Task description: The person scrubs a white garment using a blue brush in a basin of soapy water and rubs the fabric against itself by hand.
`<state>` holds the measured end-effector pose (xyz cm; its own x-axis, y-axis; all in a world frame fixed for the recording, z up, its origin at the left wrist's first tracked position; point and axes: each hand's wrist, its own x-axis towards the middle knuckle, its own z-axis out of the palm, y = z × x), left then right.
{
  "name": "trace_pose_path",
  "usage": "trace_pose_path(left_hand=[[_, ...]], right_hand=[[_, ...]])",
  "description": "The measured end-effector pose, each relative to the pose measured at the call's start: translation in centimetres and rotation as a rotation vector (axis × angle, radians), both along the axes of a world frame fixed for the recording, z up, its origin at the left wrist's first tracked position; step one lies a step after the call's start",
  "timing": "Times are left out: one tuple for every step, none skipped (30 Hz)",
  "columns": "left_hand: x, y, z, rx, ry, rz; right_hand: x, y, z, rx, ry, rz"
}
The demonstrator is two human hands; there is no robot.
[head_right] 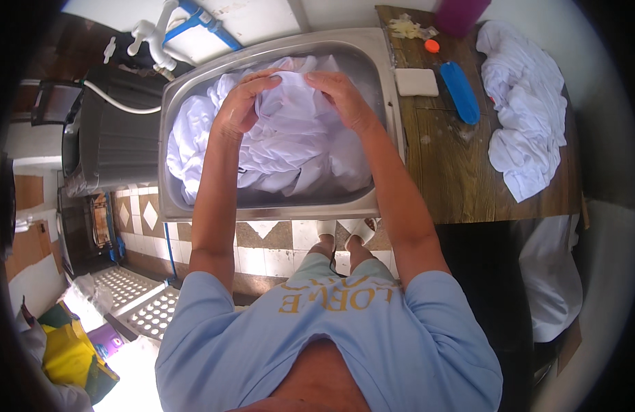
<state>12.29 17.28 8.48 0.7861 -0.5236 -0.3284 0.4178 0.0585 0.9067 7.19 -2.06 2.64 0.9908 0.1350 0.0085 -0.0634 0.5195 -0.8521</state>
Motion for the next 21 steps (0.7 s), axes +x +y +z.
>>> trace_pose_path(left_hand=[[0.2, 0.7, -0.7, -0.002, -0.037, -0.015], [0.4, 1.4, -1.4, -0.004, -0.074, -0.032], [0.5, 1.9, -2.0, -0.004, -0.111, -0.052], [0.7, 2.0, -3.0, -0.053, -0.099, -0.002], [0.6, 1.9, -3.9, -0.103, -0.087, 0.051], [0.6, 1.7, -4.8, -0.152, -0.076, 0.103], [0.9, 1.5, -5.6, -0.161, -0.134, 0.156], [1.1, 1.0, -6.2, -0.167, -0.191, 0.209], [1.1, 0.5, -6.9, -0.172, -0.248, 0.264], [-0.1, -1.6, -7.0, -0.025, -0.501, 0.309], [-1.9, -4.8, -6.7, 0.12, -0.753, 0.344], [-3.0, -6.8, -6.5, 0.265, -1.008, 0.374], [-2.9, -7.8, -6.8, 0.298, -1.091, 0.366], [-2.3, -8.6, -7.4, 0.338, -1.175, 0.363], [-1.3, -9.2, -8.4, 0.385, -1.257, 0.367], [-0.1, -7.3, -9.9, 0.499, -1.331, 0.398], [0.5, -5.7, -11.2, 0.597, -1.399, 0.404], [1.9, -3.4, -9.5, 0.633, -1.172, 0.358], [1.6, -3.9, -9.3, 0.619, -1.18, 0.347], [1.2, -4.4, -9.2, 0.607, -1.188, 0.337], [-0.1, -5.0, -9.5, 0.564, -1.302, 0.292]], right_hand=[[0.0, 0.6, -0.1, 0.046, -0.001, -0.017], [0.0, 1.0, -0.2, 0.091, -0.003, -0.037], [0.2, 1.4, -0.5, 0.152, 0.031, -0.048], [0.3, 1.7, -1.1, 0.212, 0.069, -0.068], [0.3, 2.1, -1.4, 0.269, 0.107, -0.086], [0.2, 2.5, -1.7, 0.327, 0.144, -0.105], [0.1, 3.3, -1.0, 0.369, 0.237, -0.116], [0.0, 4.5, 0.3, 0.413, 0.331, -0.126], [0.0, 5.3, 1.0, 0.456, 0.426, -0.136], [0.0, 5.3, -0.2, 0.465, 0.386, -0.146], [0.3, 4.9, -2.7, 0.473, 0.342, -0.166], [0.8, 4.3, -5.6, 0.482, 0.295, -0.187], [1.8, 2.6, -8.4, 0.623, 0.095, 0.034], [2.8, 1.2, -10.9, 0.729, -0.087, 0.287], [3.3, 0.6, -12.1, 0.709, -0.164, 0.33], [3.0, 4.0, -10.2, 0.735, 0.075, 0.145], [2.2, 6.4, -7.9, 0.714, 0.302, -0.065], [1.5, 7.8, -4.7, 0.579, 0.455, -0.187], [1.0, 7.6, -3.3, 0.545, 0.484, -0.238], [0.6, 7.5, -2.8, 0.511, 0.514, -0.287], [1.3, 6.4, -5.7, 0.607, 0.334, -0.052]])
